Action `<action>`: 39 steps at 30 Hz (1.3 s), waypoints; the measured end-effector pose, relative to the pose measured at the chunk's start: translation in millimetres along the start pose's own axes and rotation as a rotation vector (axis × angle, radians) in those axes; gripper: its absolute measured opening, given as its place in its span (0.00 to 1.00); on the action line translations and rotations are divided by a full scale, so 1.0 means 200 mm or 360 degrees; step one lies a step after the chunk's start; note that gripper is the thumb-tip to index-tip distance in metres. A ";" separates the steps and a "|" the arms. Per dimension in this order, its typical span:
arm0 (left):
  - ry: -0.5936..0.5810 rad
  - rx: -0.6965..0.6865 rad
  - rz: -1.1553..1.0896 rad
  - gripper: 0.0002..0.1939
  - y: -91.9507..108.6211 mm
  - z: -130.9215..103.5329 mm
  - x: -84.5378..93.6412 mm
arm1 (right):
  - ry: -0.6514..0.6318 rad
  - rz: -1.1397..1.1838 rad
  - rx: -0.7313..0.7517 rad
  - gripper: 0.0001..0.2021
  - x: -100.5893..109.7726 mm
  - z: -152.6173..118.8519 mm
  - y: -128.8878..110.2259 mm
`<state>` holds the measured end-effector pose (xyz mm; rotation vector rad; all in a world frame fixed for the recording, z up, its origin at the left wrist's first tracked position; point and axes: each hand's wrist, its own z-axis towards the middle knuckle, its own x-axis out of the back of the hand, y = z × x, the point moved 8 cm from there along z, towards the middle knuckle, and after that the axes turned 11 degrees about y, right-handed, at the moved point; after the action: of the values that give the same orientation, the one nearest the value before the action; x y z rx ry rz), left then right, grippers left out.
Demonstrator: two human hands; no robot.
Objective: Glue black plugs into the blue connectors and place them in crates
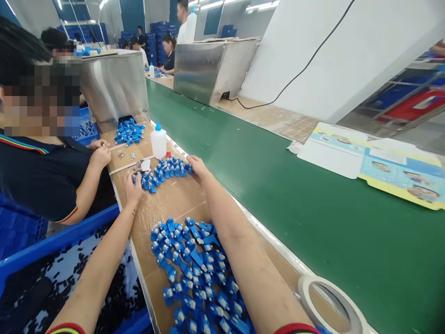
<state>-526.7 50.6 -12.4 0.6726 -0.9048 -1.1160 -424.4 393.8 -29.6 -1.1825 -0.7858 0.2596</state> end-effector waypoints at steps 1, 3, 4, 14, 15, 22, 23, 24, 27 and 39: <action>-0.0045 -0.0038 -0.0007 0.14 0.01 -0.01 -0.01 | -0.0034 0.0054 0.0001 0.20 -0.03 0.04 -0.02; -0.0147 -0.0112 -0.0020 0.15 0.04 -0.02 -0.04 | -0.0108 0.0162 -0.0025 0.20 -0.10 0.11 -0.05; -0.0191 -0.0146 -0.0024 0.15 0.04 -0.02 -0.05 | -0.0159 0.0209 -0.0036 0.20 -0.14 0.13 -0.07; -0.0424 -0.0326 -0.0094 0.14 0.06 -0.05 -0.10 | -0.0594 0.0380 -0.0041 0.15 -0.35 0.17 -0.16; -0.0443 -0.0326 -0.0108 0.15 0.06 -0.05 -0.10 | -0.0629 0.0374 -0.0031 0.16 -0.37 0.16 -0.17; -0.0588 -0.0338 -0.0172 0.19 0.07 -0.05 -0.11 | -0.0813 0.0359 0.0029 0.17 -0.44 0.03 -0.17; -0.0621 -0.0342 -0.0178 0.19 0.08 -0.05 -0.11 | -0.0825 0.0361 0.0035 0.17 -0.44 0.01 -0.17; -0.0654 -0.0344 -0.0185 0.20 0.08 -0.05 -0.12 | -0.0838 0.0363 0.0040 0.18 -0.45 -0.01 -0.17; -0.0750 -0.0341 -0.0208 0.21 0.08 -0.05 -0.13 | -0.0869 0.0364 0.0055 0.19 -0.45 -0.06 -0.17; -0.1065 -0.0225 -0.0280 0.22 0.17 -0.19 -0.16 | -0.1082 0.0327 0.0185 0.24 -0.41 -0.37 -0.26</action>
<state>-482.7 92.5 -11.3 0.2549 -1.3295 -1.5893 -443.6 273.3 -27.3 -1.0666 -1.2166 0.8971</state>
